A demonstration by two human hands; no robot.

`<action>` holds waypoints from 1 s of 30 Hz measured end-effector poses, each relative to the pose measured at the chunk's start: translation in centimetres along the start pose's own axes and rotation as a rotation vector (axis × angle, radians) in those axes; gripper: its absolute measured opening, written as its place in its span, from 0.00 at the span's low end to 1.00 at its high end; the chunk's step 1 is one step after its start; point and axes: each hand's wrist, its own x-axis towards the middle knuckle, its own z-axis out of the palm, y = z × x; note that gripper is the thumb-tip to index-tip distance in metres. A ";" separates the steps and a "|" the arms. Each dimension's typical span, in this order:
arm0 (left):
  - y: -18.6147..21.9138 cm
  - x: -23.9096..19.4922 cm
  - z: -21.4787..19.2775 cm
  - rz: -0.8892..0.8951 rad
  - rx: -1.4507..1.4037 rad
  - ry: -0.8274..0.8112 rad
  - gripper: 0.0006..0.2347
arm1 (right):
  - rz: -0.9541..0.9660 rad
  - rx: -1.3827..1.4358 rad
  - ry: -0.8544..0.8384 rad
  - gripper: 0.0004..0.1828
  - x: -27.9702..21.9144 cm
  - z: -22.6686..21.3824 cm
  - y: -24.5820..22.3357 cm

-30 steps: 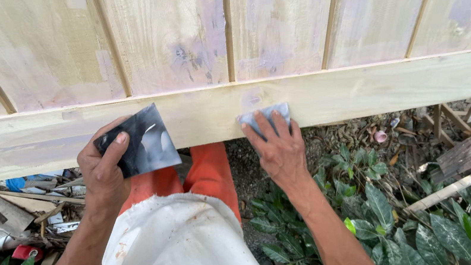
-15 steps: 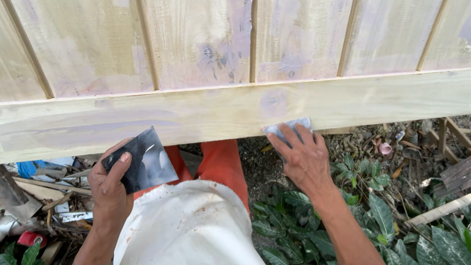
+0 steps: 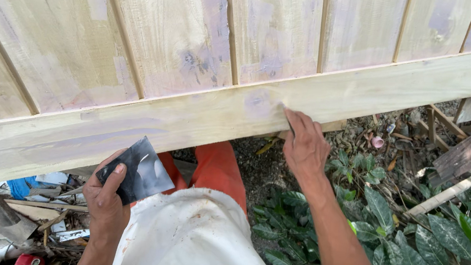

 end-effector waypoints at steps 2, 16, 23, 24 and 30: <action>0.3 -0.7 -0.6 0.004 -0.015 0.009 0.16 | 0.148 0.051 0.025 0.28 -0.4 1.8 -2.6; 2.0 -0.2 -1.3 0.076 -0.060 -0.025 0.16 | -0.430 -0.113 0.233 0.23 1.5 4.6 -11.0; 2.6 -0.4 -1.0 0.057 -0.037 0.007 0.16 | -0.364 -0.052 0.178 0.22 1.8 4.0 -11.4; 2.7 0.1 -0.8 0.087 -0.056 -0.018 0.16 | -0.312 -0.043 0.161 0.22 2.1 4.1 -11.7; 3.8 1.0 0.0 0.063 -0.015 -0.061 0.17 | -0.449 -0.042 -0.183 0.26 -4.7 3.7 -11.0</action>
